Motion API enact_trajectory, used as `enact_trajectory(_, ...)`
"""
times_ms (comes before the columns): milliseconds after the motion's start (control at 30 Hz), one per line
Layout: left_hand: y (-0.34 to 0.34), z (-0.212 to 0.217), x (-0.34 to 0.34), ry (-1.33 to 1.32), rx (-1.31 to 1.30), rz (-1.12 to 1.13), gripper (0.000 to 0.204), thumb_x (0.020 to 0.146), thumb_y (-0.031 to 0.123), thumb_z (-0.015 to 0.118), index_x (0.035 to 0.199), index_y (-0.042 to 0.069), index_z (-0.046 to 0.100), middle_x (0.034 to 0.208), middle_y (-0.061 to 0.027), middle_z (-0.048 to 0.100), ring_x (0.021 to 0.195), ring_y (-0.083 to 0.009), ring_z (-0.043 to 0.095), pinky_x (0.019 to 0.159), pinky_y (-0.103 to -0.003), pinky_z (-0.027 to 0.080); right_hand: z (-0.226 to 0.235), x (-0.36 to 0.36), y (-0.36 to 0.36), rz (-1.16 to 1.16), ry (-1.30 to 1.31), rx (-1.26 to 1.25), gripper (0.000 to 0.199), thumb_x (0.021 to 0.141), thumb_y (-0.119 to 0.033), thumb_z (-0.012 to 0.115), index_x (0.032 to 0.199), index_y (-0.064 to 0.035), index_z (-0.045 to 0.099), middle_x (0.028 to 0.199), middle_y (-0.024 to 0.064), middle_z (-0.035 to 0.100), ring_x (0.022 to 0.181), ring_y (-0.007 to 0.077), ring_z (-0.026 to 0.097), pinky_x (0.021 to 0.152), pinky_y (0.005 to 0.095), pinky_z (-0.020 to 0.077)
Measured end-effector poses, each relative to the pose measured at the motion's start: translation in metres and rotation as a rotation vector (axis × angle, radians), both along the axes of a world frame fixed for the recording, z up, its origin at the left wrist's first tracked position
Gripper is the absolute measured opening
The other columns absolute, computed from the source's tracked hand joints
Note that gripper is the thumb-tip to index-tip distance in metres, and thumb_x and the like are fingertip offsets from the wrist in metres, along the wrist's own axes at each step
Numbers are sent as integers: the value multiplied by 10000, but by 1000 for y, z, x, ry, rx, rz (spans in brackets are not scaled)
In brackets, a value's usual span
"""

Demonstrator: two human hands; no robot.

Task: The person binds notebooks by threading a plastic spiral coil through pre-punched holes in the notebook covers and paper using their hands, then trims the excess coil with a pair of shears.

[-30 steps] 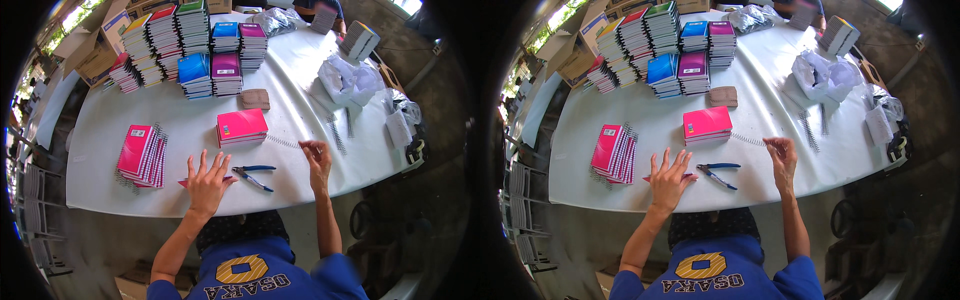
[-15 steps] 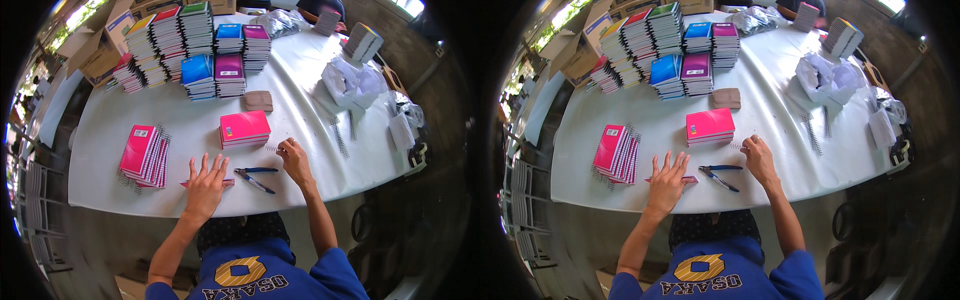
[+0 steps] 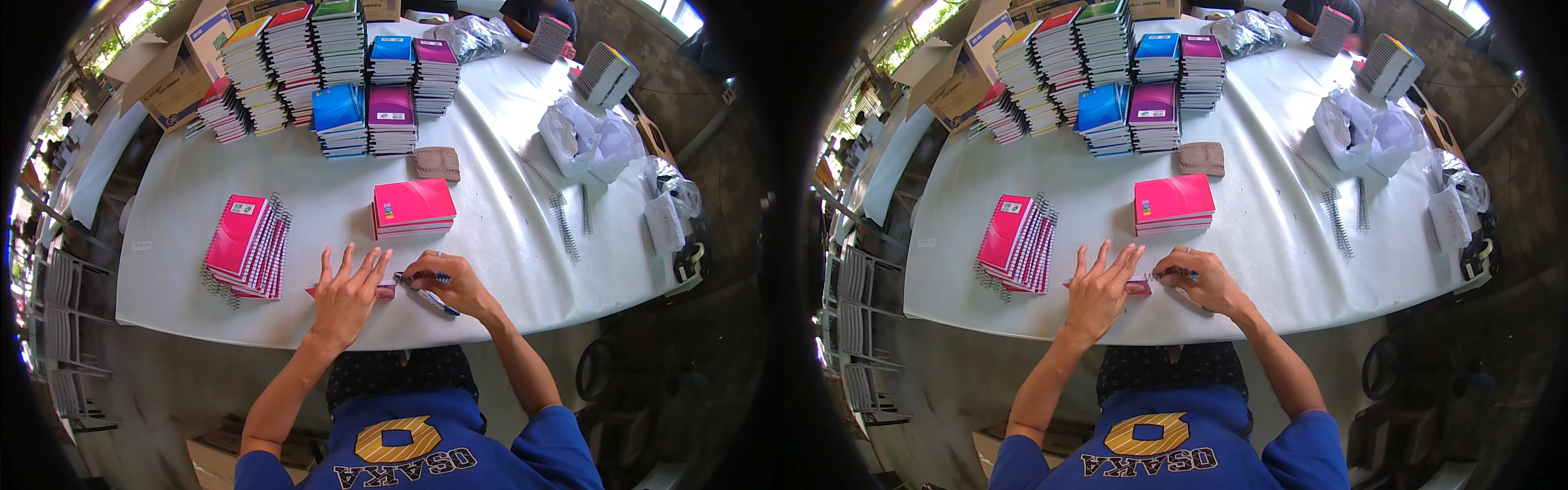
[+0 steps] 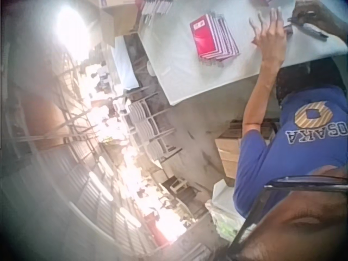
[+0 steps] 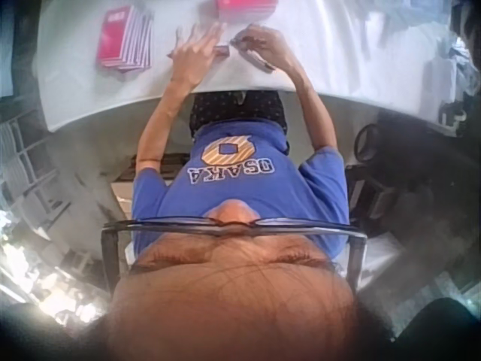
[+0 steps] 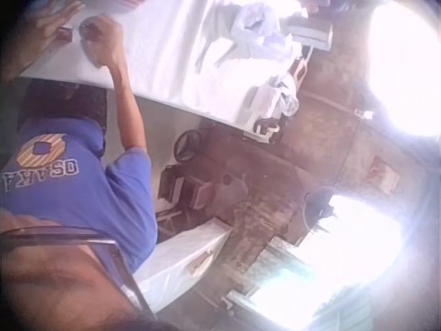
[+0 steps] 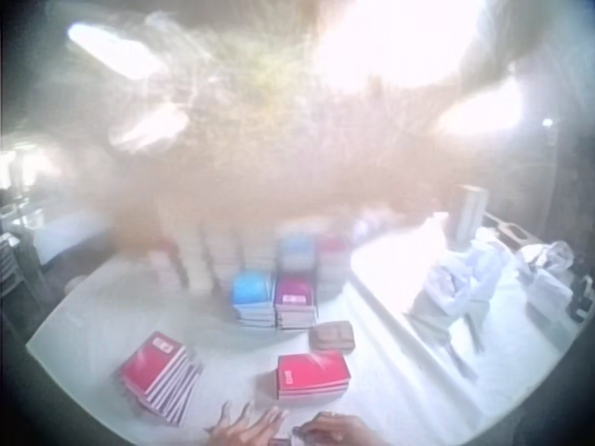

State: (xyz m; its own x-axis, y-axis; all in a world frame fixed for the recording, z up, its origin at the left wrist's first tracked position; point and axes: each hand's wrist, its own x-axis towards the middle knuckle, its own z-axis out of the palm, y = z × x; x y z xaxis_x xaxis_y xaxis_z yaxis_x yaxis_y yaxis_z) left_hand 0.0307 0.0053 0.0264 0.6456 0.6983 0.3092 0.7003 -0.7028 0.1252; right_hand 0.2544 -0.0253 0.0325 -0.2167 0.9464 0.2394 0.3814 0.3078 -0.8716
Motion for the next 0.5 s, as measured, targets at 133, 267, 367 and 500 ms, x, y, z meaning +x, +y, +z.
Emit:
enact_trajectory(133, 2, -1, -1, 11, -18, -12, 761, 794, 111, 731, 1486, 171, 420, 1417, -37, 555, 1299, -360, 497, 1104, -632, 285, -1, 2, 6, 45, -6, 49, 183, 827, 16, 693, 1005, -24, 699, 908, 80, 678, 787, 208, 636, 706, 342, 510)
enact_trajectory(267, 3, -1, -2, 24, -22, -13, 762, 795, 109, 730, 1488, 171, 419, 1414, -37, 558, 1295, -364, 499, 1108, -630, 284, 3, 2, 9, 6, -69, -35, 197, 825, 15, 688, 1018, -25, 697, 900, 81, 679, 794, 218, 635, 714, 352, 505)
enact_trajectory(367, 2, 0, 0, 12, -25, -26, 763, 794, 106, 729, 1488, 169, 418, 1412, -37, 560, 1295, -362, 500, 1109, -628, 285, 0, 4, 11, 99, -74, 39, 193, 830, 12, 685, 1019, -26, 694, 892, 90, 678, 791, 240, 638, 713, 362, 504)
enact_trajectory(500, 3, 0, -2, 21, -17, -24, 757, 800, 105, 727, 1488, 170, 417, 1407, -40, 565, 1295, -362, 500, 1109, -629, 284, 6, 7, 15, 236, -180, -117, 142, 866, -25, 665, 1007, -8, 662, 888, 109, 669, 796, 276, 641, 731, 375, 504)
